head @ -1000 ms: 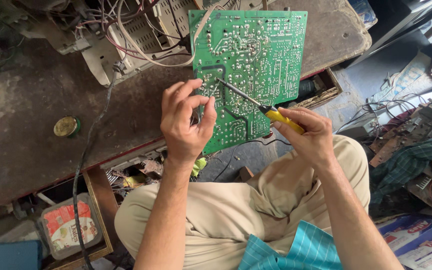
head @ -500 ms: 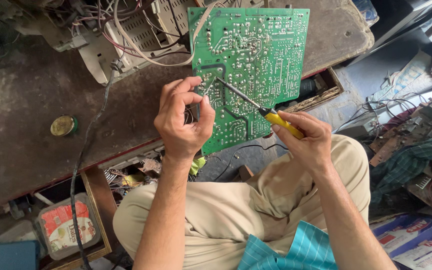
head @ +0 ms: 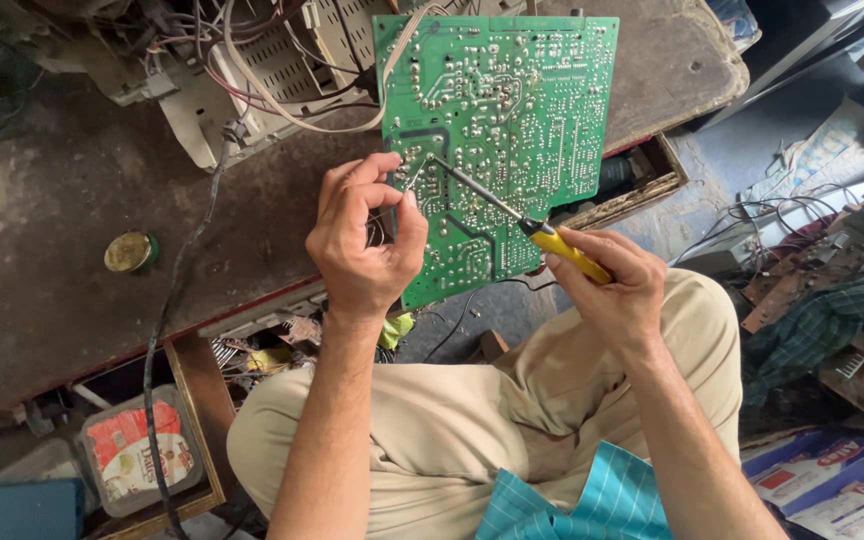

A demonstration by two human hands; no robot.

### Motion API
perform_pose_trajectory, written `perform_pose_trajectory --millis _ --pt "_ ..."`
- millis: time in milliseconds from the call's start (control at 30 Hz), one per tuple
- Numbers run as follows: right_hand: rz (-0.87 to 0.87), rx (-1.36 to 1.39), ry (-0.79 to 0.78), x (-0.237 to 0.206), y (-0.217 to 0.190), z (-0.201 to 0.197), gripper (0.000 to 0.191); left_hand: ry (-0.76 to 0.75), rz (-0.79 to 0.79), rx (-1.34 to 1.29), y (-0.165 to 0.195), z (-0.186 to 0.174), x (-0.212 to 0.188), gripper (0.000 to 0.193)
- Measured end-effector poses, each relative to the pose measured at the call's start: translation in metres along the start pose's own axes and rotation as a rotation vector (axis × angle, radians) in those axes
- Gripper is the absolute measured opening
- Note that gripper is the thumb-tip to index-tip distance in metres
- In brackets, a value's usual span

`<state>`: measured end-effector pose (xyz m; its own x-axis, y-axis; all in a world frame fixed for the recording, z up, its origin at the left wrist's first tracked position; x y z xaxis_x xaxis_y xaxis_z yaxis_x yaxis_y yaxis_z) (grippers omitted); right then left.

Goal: The person is soldering a green circuit board using a soldering iron and solder wire. They repeatedly apply solder to various points on the board while seated on the floor in a cluttered workshop.

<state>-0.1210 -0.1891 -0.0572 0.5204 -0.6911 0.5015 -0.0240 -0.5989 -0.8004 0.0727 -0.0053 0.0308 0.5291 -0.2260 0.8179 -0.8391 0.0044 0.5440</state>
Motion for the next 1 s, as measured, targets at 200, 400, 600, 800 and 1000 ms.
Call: perform_pose_trajectory --millis 200,400,600,800,1000 --pt "0.103 0.032 -0.020 -0.0053 0.0044 0.0052 0.030 -0.024 0.015 -0.018 0.0001 0.0018 -0.0026 0.019" --pt "0.076 -0.018 -0.003 -0.0069 0.0018 0.0068 0.029 -0.028 0.021 -0.003 -0.0021 0.0034 -0.0031 0.019" --pt "0.085 0.011 -0.008 -0.0086 0.0022 0.0078 0.030 -0.022 0.026 0.021 -0.0017 0.0042 -0.0045 0.019" --pt "0.101 0.022 -0.002 -0.0083 0.0043 0.0078 0.030 -0.017 0.031 0.004 -0.0006 0.0048 -0.0033 0.019" --pt "0.106 -0.013 -0.004 -0.0090 0.0051 0.0086 0.030 -0.018 0.047 0.043 -0.0013 0.0060 -0.0046 0.020"
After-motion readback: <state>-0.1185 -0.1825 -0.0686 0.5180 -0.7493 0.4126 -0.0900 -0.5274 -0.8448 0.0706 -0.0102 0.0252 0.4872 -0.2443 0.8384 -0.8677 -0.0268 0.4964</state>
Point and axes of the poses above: each hand's wrist, its own x-axis towards the middle knuckle, its own z-axis out of the palm, y = z × x, the point moved 9 cm from there along x, towards the middle knuckle, and after that the axes turned 9 degrees about y, right-handed, at the moved point
